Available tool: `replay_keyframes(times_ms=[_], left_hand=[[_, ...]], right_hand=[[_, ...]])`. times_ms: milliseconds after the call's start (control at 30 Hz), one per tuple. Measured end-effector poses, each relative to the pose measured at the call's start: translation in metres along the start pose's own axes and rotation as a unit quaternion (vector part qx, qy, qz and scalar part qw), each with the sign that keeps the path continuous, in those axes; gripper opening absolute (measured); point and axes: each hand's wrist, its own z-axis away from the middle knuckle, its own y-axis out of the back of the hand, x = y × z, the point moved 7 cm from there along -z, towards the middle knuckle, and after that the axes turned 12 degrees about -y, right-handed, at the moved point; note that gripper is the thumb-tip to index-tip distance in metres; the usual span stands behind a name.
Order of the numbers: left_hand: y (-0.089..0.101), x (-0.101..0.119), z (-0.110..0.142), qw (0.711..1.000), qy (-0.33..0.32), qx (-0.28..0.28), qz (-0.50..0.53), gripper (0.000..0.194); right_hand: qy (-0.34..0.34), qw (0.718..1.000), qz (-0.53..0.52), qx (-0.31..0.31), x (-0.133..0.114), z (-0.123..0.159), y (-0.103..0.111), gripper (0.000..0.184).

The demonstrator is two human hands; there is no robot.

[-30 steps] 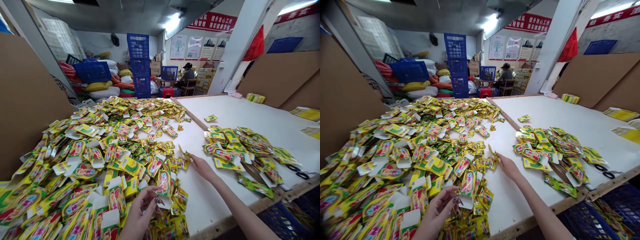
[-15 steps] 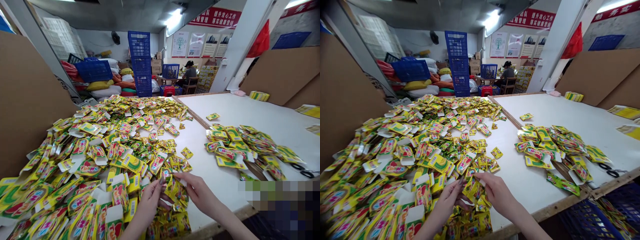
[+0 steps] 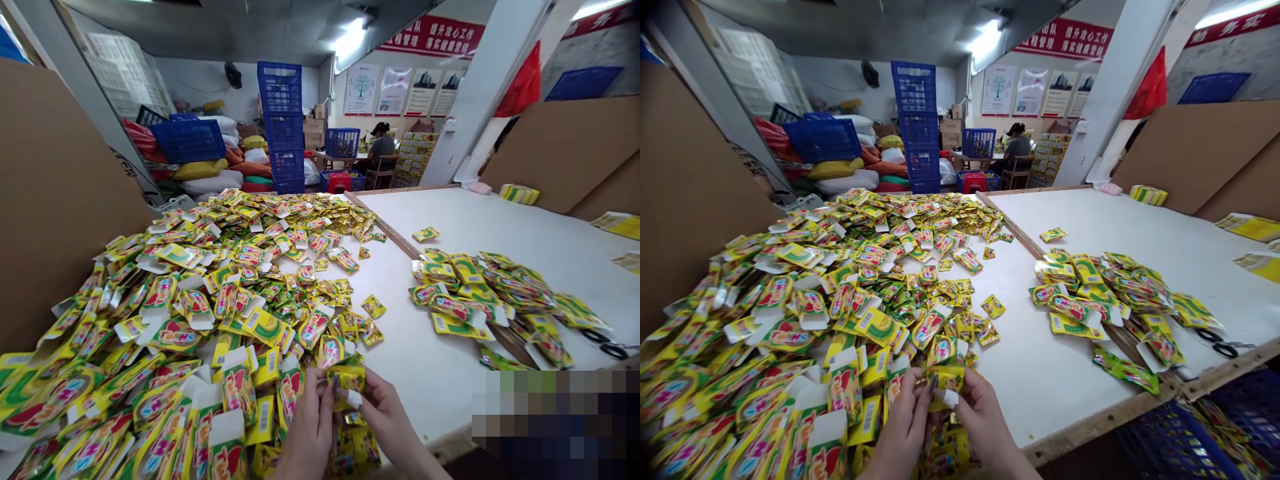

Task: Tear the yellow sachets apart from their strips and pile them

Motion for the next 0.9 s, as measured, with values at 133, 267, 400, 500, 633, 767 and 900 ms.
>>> replay_keyframes(times_ms=[133, 267, 400, 500, 633, 767, 900], left_hand=[[0.006, 0.02, -0.021, 0.982, -0.036, -0.077, -0.171, 0.043], [0.022, 0.03, -0.06, 0.897, -0.056, -0.054, -0.436, 0.054], [0.004, 0.018, -0.078, 0.821, -0.074, -0.13, -0.551, 0.057], [-0.013, 0.018, -0.076, 0.779, -0.187, -0.191, -0.566, 0.043], [-0.029, 0.018, -0.06, 0.695, -0.363, -0.353, -0.511, 0.049], [-0.011, 0.018, -0.067, 0.694, -0.373, -0.401, -0.467, 0.035], [0.016, 0.028, -0.074, 0.818, -0.304, -0.352, -0.339, 0.044]], right_hand=[[0.025, 0.986, 0.147, 0.078, -0.001, 0.01, 0.052, 0.019], [0.041, 0.888, 0.434, 0.148, 0.008, 0.014, 0.106, 0.02], [-0.073, 0.747, 0.654, 0.096, 0.038, 0.005, 0.116, 0.034], [-0.075, 0.718, 0.689, 0.068, 0.042, 0.0, 0.101, 0.042], [-0.049, 0.729, 0.682, 0.038, 0.039, -0.005, 0.086, 0.03], [-0.041, 0.749, 0.659, 0.05, 0.037, -0.005, 0.098, 0.029], [-0.007, 0.85, 0.515, 0.108, 0.024, 0.002, 0.116, 0.021]])
